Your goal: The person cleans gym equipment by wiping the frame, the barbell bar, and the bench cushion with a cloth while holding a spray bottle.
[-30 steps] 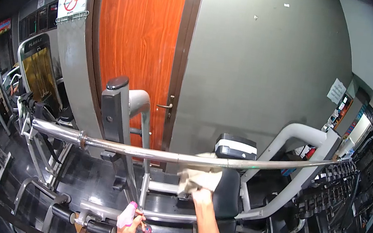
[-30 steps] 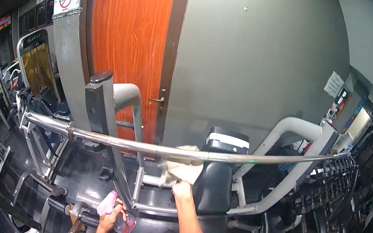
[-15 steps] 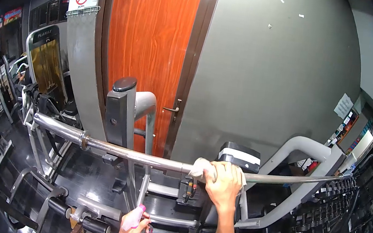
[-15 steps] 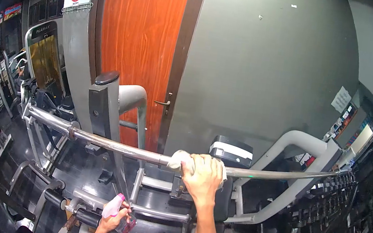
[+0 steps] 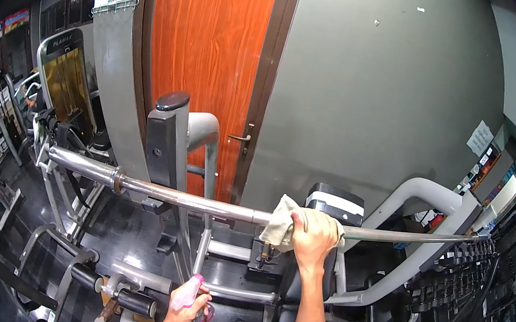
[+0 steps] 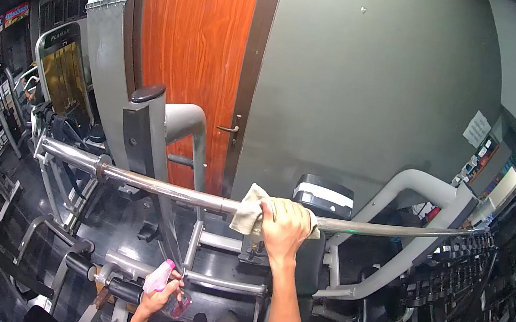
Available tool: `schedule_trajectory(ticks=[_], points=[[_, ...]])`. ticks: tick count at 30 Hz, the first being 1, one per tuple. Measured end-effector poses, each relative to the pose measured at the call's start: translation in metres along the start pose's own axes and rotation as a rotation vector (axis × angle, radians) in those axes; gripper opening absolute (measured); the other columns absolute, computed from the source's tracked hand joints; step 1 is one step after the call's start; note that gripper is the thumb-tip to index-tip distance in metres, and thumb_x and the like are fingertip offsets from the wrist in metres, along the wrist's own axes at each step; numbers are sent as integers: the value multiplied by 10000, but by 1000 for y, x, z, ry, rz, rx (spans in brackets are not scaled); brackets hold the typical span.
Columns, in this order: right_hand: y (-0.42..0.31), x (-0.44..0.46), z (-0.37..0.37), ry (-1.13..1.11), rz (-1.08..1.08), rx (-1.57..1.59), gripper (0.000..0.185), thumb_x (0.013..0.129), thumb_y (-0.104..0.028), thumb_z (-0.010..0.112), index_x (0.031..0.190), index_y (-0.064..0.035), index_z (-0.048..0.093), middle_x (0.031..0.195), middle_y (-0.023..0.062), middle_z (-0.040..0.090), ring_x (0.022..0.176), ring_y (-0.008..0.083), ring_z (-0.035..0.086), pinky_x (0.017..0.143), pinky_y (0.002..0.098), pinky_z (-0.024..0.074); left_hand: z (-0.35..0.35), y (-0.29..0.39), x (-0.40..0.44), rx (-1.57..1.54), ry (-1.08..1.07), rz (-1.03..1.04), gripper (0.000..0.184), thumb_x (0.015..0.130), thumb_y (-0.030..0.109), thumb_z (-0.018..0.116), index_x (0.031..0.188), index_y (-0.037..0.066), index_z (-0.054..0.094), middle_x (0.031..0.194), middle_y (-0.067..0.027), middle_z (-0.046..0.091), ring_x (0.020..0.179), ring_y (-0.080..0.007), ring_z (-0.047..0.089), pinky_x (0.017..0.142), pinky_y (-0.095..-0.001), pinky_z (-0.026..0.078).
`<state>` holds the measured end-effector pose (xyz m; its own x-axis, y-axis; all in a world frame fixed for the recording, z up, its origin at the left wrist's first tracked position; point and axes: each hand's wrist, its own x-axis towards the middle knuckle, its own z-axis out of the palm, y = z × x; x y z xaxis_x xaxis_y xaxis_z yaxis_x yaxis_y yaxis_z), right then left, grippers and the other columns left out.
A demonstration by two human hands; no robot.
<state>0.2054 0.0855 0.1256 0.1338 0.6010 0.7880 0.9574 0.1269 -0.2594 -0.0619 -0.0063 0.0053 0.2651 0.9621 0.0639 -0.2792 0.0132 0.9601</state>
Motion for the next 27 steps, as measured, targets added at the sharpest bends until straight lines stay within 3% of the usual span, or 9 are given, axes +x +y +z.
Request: schedule_trajectory(ticks=[5,7,9,12,13,15,17,21,27], points=[[10,-29,5,220,-147,120,191,808,-227,612,862,-52,664,875,85,670,916,280,624,943,434,400,-5,1,-5,-12,73,28,128,849,-18,561,964,-61,524,780,-129,596,556,-152,602,552,-268,511],[11,-43,8,224,-43,282,347,899,-323,509,876,-7,650,922,114,664,984,317,606,969,440,386,-7,2,-7,-4,85,41,134,848,-18,560,970,-60,523,781,-129,595,545,-154,600,561,-275,515],[6,-57,4,247,63,377,348,956,-276,429,921,9,628,923,113,660,961,303,616,946,416,410,-10,2,-8,5,112,40,134,850,-20,554,974,-57,521,783,-131,593,546,-155,600,569,-282,519],[-14,-46,-16,355,592,1050,273,940,-279,485,1038,-44,582,969,85,610,846,177,599,799,303,477,-11,1,-6,-19,116,50,133,853,-20,552,978,-56,520,784,-132,594,549,-155,600,573,-282,519],[-33,-26,-29,381,598,1786,233,908,-241,528,997,-31,577,1002,99,603,872,171,595,777,300,478,-10,2,-6,-17,120,45,133,853,-20,552,978,-56,520,784,-132,594,549,-155,600,573,-282,519],[-53,-8,-9,472,313,1134,226,806,-211,646,931,-29,596,957,120,619,880,222,598,782,315,459,-8,1,0,-24,122,50,130,856,-22,548,978,-56,520,785,-131,595,553,-154,601,568,-282,517],[-77,27,0,342,-285,454,236,760,-233,676,915,-69,606,903,145,613,820,261,595,734,352,465,-7,0,3,-17,109,68,128,858,-21,546,978,-58,519,788,-131,596,561,-155,601,560,-278,513],[-137,17,72,-341,-300,78,262,769,-302,649,945,-113,604,811,89,569,663,219,588,612,356,456,-2,-3,4,-17,114,33,126,861,-14,547,975,-60,518,792,-132,596,568,-160,604,559,-274,508],[-107,20,69,-282,-515,226,296,792,-311,610,1035,-144,595,808,27,579,666,174,596,592,313,455,3,-3,-1,-27,106,30,129,859,-14,548,976,-63,525,787,-138,592,563,-166,603,561,-278,506]])
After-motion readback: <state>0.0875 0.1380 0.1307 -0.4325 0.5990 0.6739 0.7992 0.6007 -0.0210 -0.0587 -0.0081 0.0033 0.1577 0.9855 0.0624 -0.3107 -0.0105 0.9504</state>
